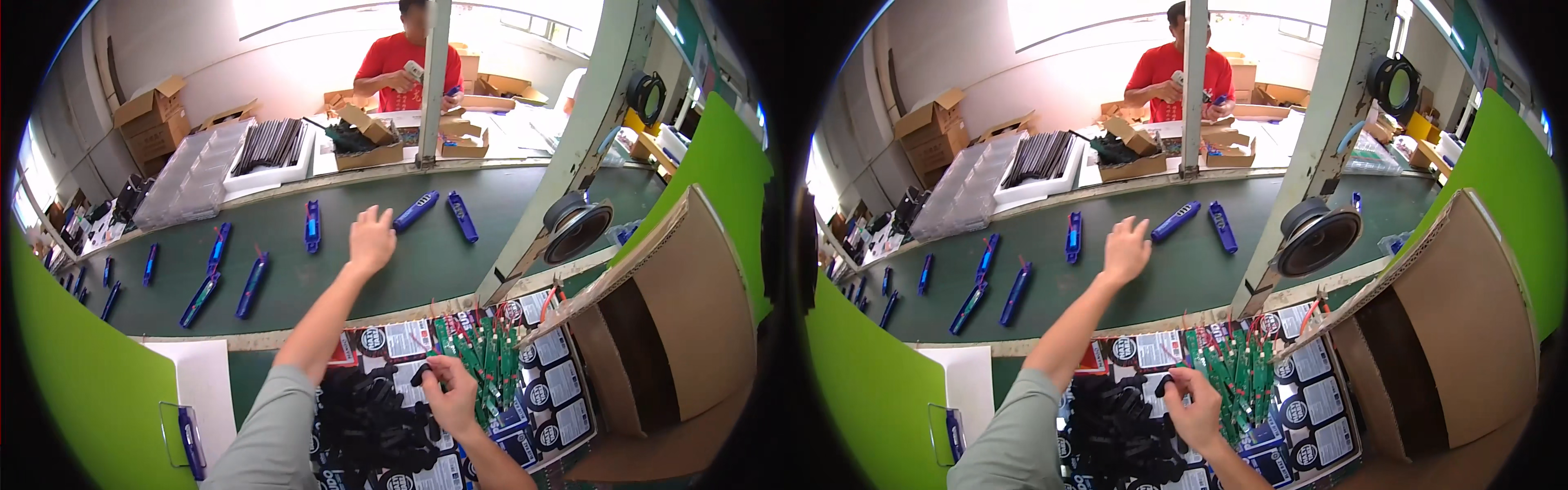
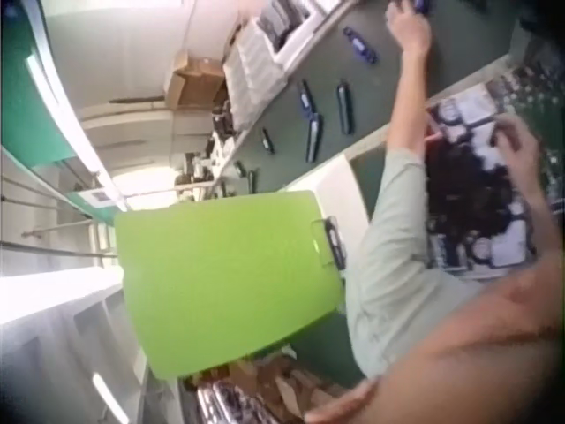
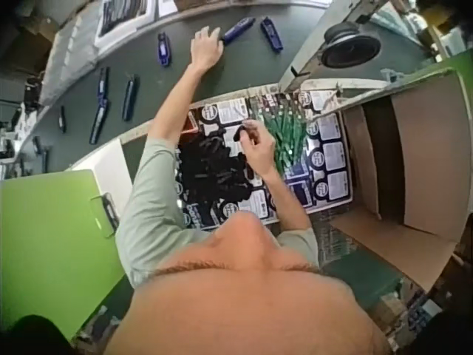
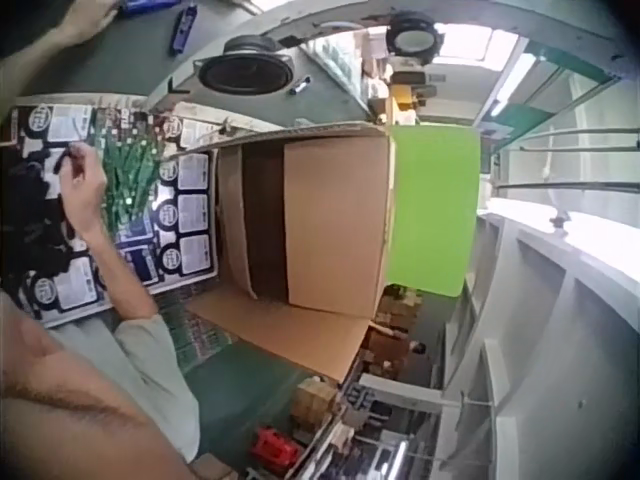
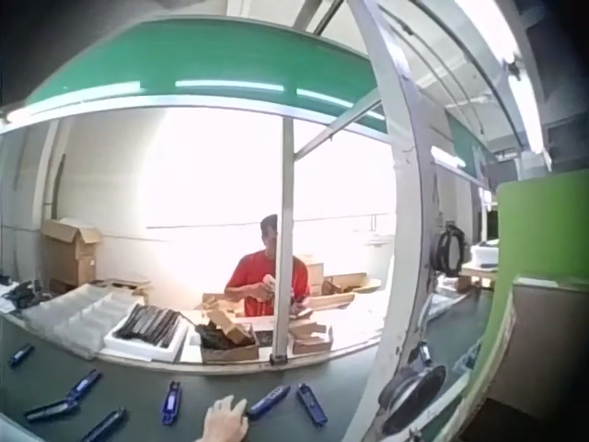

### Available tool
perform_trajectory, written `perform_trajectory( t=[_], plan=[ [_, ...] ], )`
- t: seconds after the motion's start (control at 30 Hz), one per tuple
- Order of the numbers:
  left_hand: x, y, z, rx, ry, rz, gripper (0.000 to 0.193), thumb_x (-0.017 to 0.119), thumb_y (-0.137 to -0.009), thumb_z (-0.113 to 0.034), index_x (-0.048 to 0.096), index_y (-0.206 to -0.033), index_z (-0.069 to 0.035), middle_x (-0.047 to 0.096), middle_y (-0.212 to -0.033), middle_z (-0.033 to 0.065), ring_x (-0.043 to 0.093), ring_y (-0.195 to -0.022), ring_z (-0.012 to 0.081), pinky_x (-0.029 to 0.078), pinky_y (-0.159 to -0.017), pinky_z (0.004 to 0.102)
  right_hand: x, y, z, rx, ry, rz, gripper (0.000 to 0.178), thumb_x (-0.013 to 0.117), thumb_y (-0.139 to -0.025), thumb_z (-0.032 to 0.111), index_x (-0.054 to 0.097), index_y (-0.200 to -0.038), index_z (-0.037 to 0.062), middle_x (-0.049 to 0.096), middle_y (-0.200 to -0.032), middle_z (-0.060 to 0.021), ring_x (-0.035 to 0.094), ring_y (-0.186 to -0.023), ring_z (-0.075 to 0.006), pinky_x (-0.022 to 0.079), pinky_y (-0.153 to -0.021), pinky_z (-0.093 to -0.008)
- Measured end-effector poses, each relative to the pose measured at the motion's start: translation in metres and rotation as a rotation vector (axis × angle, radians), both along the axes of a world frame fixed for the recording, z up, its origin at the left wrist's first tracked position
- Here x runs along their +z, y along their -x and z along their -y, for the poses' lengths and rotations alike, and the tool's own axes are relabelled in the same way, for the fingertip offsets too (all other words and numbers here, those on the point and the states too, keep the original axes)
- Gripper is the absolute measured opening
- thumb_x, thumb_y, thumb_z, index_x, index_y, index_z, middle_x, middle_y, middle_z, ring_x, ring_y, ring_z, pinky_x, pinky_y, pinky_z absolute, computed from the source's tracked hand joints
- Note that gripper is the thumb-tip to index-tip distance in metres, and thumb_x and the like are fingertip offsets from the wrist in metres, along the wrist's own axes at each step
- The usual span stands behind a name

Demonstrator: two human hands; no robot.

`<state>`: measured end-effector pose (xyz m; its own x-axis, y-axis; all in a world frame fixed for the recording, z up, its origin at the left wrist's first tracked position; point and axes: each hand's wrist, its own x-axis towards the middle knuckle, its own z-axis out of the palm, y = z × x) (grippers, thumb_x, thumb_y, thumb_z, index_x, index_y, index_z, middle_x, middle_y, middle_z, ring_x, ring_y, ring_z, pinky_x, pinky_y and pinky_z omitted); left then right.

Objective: Insert circuit boards and components into plastic housing on an assembly line.

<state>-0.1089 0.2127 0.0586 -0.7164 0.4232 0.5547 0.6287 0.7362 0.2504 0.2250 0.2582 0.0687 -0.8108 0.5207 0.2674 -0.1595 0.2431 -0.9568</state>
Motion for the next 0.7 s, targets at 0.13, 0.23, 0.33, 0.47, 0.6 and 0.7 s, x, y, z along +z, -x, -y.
perform_trajectory(
  t=[0.13, 0.23, 0.33, 0.47, 0.6, 0.7],
  plan=[
    [-0.027, 0.024, -0.06, -0.035, 0.029, -0.188, 0.051, 0.067, -0.088, -0.022, 0.056, -0.135, -0.006, 0.052, -0.139, 0.0188, 0.05, -0.126, 0.0356, 0.044, -0.104, 0.0478, 0.01, -0.002, 0.005, 0.036, -0.194, -0.031, 0.022, 0.07, -0.084, 0.0, 0.068, -0.106, 0.0007, 0.064, -0.08, -0.0081, 0.062, -0.065, -0.0151, 0.051, -0.063, -0.0292],
    [-0.033, 0.038, -0.068, -0.093, 0.078, -0.079, 0.041, 0.067, -0.088, -0.017, 0.059, -0.126, -0.003, 0.058, -0.129, 0.0176, 0.056, -0.12, 0.0349, 0.049, -0.099, 0.0451, 0.017, -0.001, 0.005, 0.064, -0.17, -0.034, 0.021, 0.069, -0.084, -0.001, 0.068, -0.105, 0.0016, 0.062, -0.079, -0.0072, 0.061, -0.065, -0.0137, 0.05, -0.061, -0.0284],
    [-0.021, 0.042, -0.049, -0.068, 0.231, -0.049, 0.022, 0.061, -0.089, -0.007, 0.058, -0.109, 0.0, 0.063, -0.104, 0.0179, 0.065, -0.099, 0.0343, 0.056, -0.082, 0.0439, 0.021, -0.002, 0.003, 0.048, -0.185, -0.023, 0.022, 0.07, -0.083, -0.001, 0.068, -0.105, 0.0014, 0.063, -0.079, -0.0074, 0.06, -0.065, -0.0134, 0.05, -0.061, -0.0285],
    [-0.013, 0.024, 0.0, -0.11, 0.172, 0.058, 0.021, 0.054, -0.09, -0.003, 0.062, -0.109, 0.001, 0.067, -0.096, 0.0222, 0.069, -0.093, 0.0354, 0.057, -0.079, 0.0433, 0.008, -0.003, -0.001, 0.056, -0.099, 0.024, 0.02, 0.07, -0.084, -0.003, 0.067, -0.104, -0.0015, 0.066, -0.084, -0.0047, 0.063, -0.074, -0.0093, 0.052, -0.068, -0.0252],
    [0.012, -0.043, 0.053, -0.284, -0.356, 0.78, 0.034, 0.051, -0.086, -0.001, 0.063, -0.118, 0.005, 0.07, -0.088, 0.0199, 0.07, -0.081, 0.0223, 0.054, -0.071, 0.0362, 0.004, -0.002, -0.011, 0.022, 0.002, -0.032, 0.017, 0.07, -0.086, -0.003, 0.066, -0.102, -0.0013, 0.068, -0.089, -0.0048, 0.065, -0.077, -0.0101, 0.053, -0.071, -0.0251],
    [0.012, -0.116, 0.083, -0.469, -0.538, 0.828, 0.035, 0.052, -0.089, 0.003, 0.062, -0.122, 0.005, 0.071, -0.093, 0.0151, 0.067, -0.082, 0.0159, 0.053, -0.076, 0.0307, 0.024, 0.002, -0.013, -0.032, 0.22, -0.082, 0.019, 0.071, -0.087, -0.003, 0.066, -0.105, -0.0021, 0.071, -0.092, -0.0071, 0.067, -0.082, -0.0098, 0.053, -0.072, -0.024]
  ],
)
